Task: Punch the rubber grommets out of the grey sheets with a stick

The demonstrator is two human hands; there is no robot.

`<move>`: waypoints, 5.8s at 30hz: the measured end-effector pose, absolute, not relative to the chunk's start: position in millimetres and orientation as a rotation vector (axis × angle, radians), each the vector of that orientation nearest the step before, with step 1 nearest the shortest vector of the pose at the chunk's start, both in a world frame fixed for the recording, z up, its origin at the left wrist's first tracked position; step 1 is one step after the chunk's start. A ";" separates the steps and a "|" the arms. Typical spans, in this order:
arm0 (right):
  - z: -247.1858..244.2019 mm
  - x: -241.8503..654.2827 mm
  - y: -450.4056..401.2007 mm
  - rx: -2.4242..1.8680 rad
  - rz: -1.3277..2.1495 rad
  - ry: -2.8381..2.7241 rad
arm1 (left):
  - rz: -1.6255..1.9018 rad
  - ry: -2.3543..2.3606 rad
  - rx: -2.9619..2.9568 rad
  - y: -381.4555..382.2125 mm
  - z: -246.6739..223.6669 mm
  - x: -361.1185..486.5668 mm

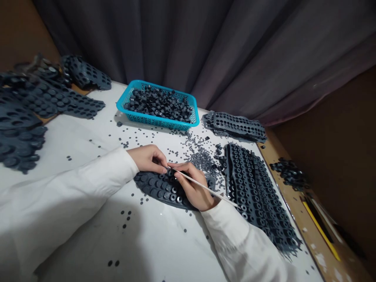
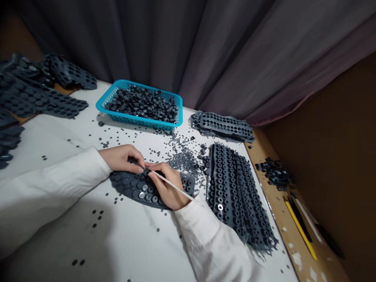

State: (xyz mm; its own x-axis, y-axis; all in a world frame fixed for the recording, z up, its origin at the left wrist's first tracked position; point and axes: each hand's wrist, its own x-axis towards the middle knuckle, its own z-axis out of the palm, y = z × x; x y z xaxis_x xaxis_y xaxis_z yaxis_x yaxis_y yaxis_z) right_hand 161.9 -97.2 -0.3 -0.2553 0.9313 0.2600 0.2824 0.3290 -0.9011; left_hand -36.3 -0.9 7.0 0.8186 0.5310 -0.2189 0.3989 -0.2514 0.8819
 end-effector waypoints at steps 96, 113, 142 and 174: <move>17.1 200.5 -83.6 -1.135 0.600 -1.812 | 0.336 0.582 2.694 -205.6 15.0 -29.7; -5.0 189.9 -74.4 -1.056 0.567 -2.171 | 0.477 0.616 3.224 -222.9 -8.0 -25.0; -6.9 190.1 -46.1 -1.107 0.475 -2.282 | 0.968 0.891 3.095 -230.9 -29.2 -23.8; -4.7 208.2 -36.4 -1.304 0.440 -2.097 | 0.946 0.861 3.129 -227.0 -22.3 -26.7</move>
State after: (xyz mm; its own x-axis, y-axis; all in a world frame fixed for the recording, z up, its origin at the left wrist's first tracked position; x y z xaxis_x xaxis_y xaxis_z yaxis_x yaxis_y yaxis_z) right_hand 208.2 -36.4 -4.7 -0.3183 0.8886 0.3303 0.6811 0.4567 -0.5723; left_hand -26.7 -227.0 -22.3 0.7179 0.3985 0.5708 0.5309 -0.8437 -0.0788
